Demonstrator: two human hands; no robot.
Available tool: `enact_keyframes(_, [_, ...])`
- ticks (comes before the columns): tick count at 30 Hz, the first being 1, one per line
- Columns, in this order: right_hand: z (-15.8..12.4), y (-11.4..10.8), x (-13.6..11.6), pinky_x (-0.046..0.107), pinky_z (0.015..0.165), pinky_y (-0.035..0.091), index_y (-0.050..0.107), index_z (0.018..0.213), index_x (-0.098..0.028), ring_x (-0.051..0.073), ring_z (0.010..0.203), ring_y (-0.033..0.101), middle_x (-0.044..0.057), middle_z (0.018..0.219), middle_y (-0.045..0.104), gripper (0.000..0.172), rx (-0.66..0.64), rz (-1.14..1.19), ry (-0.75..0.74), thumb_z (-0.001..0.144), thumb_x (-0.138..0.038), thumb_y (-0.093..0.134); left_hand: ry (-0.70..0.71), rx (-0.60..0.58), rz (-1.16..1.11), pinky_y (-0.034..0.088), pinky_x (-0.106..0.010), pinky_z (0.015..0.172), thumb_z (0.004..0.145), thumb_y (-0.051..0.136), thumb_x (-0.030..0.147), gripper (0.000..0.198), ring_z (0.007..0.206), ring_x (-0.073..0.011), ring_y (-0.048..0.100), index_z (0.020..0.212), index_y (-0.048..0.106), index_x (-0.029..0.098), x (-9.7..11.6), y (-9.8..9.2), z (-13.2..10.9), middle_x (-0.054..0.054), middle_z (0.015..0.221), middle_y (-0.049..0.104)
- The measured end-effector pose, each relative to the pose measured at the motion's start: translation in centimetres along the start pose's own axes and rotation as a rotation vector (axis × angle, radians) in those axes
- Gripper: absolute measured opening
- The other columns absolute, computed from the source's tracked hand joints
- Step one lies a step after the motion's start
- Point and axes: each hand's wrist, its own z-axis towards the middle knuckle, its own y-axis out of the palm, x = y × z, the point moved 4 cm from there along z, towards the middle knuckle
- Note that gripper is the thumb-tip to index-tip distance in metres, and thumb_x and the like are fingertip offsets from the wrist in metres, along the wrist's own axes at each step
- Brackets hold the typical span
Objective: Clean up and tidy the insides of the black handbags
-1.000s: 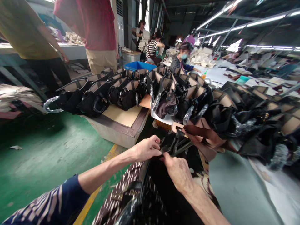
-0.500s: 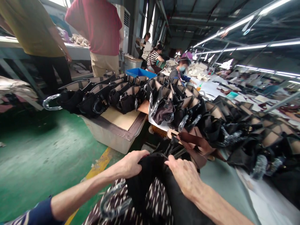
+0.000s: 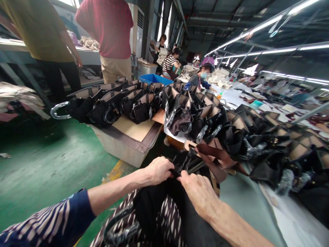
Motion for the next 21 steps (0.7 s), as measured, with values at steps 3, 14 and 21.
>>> enact_keyframes(3, [0.0,0.2,0.3,0.027,0.052,0.037,0.053,0.084,-0.02,0.022,0.066,0.065,0.005,0.066,0.066,0.019,-0.007,0.015,-0.003,0.09,-0.029,0.037,0.051,-0.027,-0.089,0.032,-0.018,0.049,0.077,0.049,0.023,0.018,0.055,-0.0109,0.052,0.072,0.065,0.016,0.1,-0.5,-0.1,0.0,0.056,0.057])
enact_keyframes(14, [-0.5,1.4,0.6,0.03,0.055,0.034,0.049,0.088,-0.02,0.023,0.068,0.063,0.006,0.064,0.063,0.02,0.042,0.032,0.001,0.091,-0.032,0.034,-0.003,-0.001,-0.143,0.029,-0.018,0.049,0.077,0.051,0.024,0.021,0.048,-0.0086,0.039,0.062,0.063,0.015,0.4,0.1,-0.4,0.002,0.049,0.046])
enact_keyframes(21, [0.9,0.2,0.3,0.03,0.058,0.037,0.05,0.092,-0.019,0.022,0.073,0.063,0.007,0.08,0.065,0.01,-0.031,0.125,-0.126,0.086,-0.021,0.042,0.032,-0.02,-0.244,0.026,-0.019,0.049,0.076,0.05,0.019,0.019,0.049,-0.0078,0.038,0.061,0.061,0.015,1.4,-0.8,-0.9,0.003,0.05,0.045])
